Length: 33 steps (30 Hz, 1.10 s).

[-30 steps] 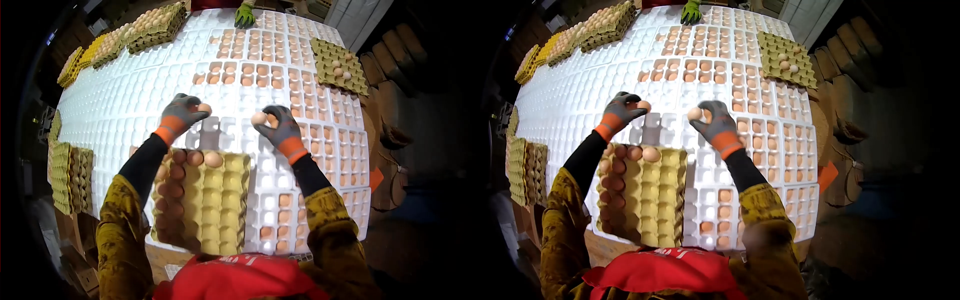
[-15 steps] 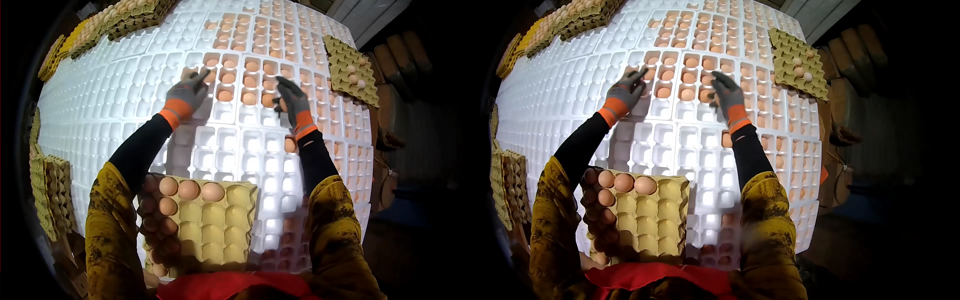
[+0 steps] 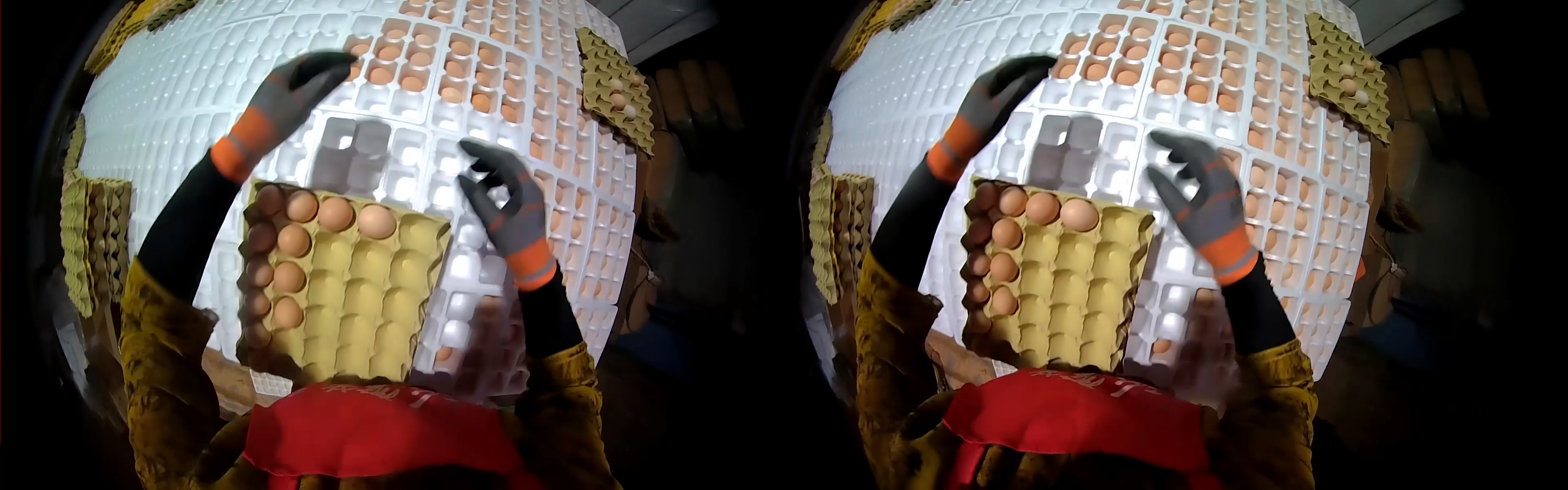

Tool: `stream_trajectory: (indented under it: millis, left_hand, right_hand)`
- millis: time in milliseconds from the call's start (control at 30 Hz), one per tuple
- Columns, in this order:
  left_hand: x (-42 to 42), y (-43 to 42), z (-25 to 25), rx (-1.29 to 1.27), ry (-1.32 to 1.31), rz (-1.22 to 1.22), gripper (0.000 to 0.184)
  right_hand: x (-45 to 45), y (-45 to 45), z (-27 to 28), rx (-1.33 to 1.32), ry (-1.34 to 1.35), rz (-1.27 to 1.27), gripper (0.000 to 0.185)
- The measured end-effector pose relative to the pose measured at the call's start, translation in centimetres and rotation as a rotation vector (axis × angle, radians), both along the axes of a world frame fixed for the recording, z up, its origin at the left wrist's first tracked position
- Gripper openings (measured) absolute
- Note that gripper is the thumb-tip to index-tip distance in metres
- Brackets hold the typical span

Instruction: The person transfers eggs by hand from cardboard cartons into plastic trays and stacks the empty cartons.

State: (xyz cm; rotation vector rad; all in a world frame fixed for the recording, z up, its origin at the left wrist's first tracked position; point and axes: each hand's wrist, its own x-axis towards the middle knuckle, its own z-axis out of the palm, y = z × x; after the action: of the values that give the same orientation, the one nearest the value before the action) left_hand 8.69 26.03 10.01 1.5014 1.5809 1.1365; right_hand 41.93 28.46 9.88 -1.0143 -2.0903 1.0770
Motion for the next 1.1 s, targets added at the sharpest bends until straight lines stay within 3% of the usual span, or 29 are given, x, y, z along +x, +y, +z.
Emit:
stream_trajectory:
  millis: [67,133,200,233,300,333,367,467,533,600,667,700,733,800,867,900,1000,1033,1067,1100]
  left_hand:
    - [1.3,-5.8,2.9,-0.073,0.212,-0.152,0.034]
    - [2.7,-10.2,3.9,0.035,0.539,-0.326,0.045]
    - [3.6,-12.4,2.3,-0.002,0.805,-0.405,0.055]
    - [4.8,-13.0,1.8,0.023,0.91,-0.338,0.056]
    - [5.2,-12.7,0.1,0.05,0.938,-0.285,0.053]
    - [5.1,-12.6,-0.3,0.073,0.91,-0.263,0.053]
    - [5.1,-12.7,0.2,0.064,0.816,-0.245,0.049]
    - [5.2,-14.9,3.2,-0.253,-0.073,0.1,0.037]
    - [3.0,-17.0,3.5,0.026,-0.266,0.155,0.041]
    - [2.3,-20.0,5.6,-0.222,-0.592,0.159,0.036]
    - [1.4,-22.9,5.3,-0.292,-0.542,0.14,0.025]
    - [2.4,-23.8,6.7,-0.453,-0.298,0.081,0.021]
    - [3.6,-24.7,6.2,-0.311,0.149,-0.033,0.021]
    - [5.1,-25.9,5.6,-0.122,0.72,-0.309,0.025]
    - [6.7,-26.6,2.5,-0.114,0.995,-0.349,0.028]
    - [7.2,-26.5,1.1,-0.077,1.023,-0.341,0.024]
    - [5.9,-26.3,1.3,-0.114,0.826,-0.301,0.023]
    - [5.2,-26.6,2.6,-0.163,0.583,-0.239,0.025]
    - [4.8,-27.2,4.0,-0.331,0.101,-0.037,0.034]
    - [3.9,-27.1,5.1,-0.412,-0.121,0.028,0.037]
  right_hand:
    - [-1.2,-3.6,1.5,-0.089,0.033,0.181,0.048]
    - [-3.5,-5.9,1.0,0.369,-0.07,0.22,0.056]
    - [-5.3,-7.2,-0.6,0.469,-0.411,0.284,0.061]
    - [-5.6,-7.4,-1.1,0.549,-0.423,0.266,0.054]
    - [-5.1,-7.5,-1.5,0.243,-0.117,0.156,0.052]
    - [-4.7,-7.5,-1.6,0.083,0.027,0.105,0.05]
    - [-4.3,-7.6,-1.7,-0.352,0.402,0.049,0.045]
    - [-4.2,-7.3,1.1,-0.861,0.694,-0.005,0.037]
    - [-6.2,-6.8,1.7,-0.711,0.343,0.039,0.035]
    - [-9.6,-6.9,0.8,-0.191,0.056,0.154,0.04]
    - [-12.9,-7.2,1.3,0.123,-0.258,0.209,0.045]
    - [-14.2,-7.9,1.7,0.28,-0.438,0.202,0.047]
    - [-15.5,-8.0,1.8,0.299,-0.693,0.302,0.049]
    - [-16.5,-8.0,0.5,0.357,-0.663,0.271,0.047]
    - [-15.5,-7.4,0.6,0.212,-0.517,0.316,0.043]
    - [-14.3,-7.2,0.6,0.109,-0.308,0.271,0.038]
    - [-11.1,-6.2,1.5,-0.888,0.456,0.197,0.042]
    - [-10.3,-6.3,2.0,-0.886,0.463,0.241,0.045]
    - [-10.2,-6.4,3.0,-0.882,0.475,0.283,0.05]
    - [-10.6,-6.6,3.9,-0.835,0.303,0.297,0.047]
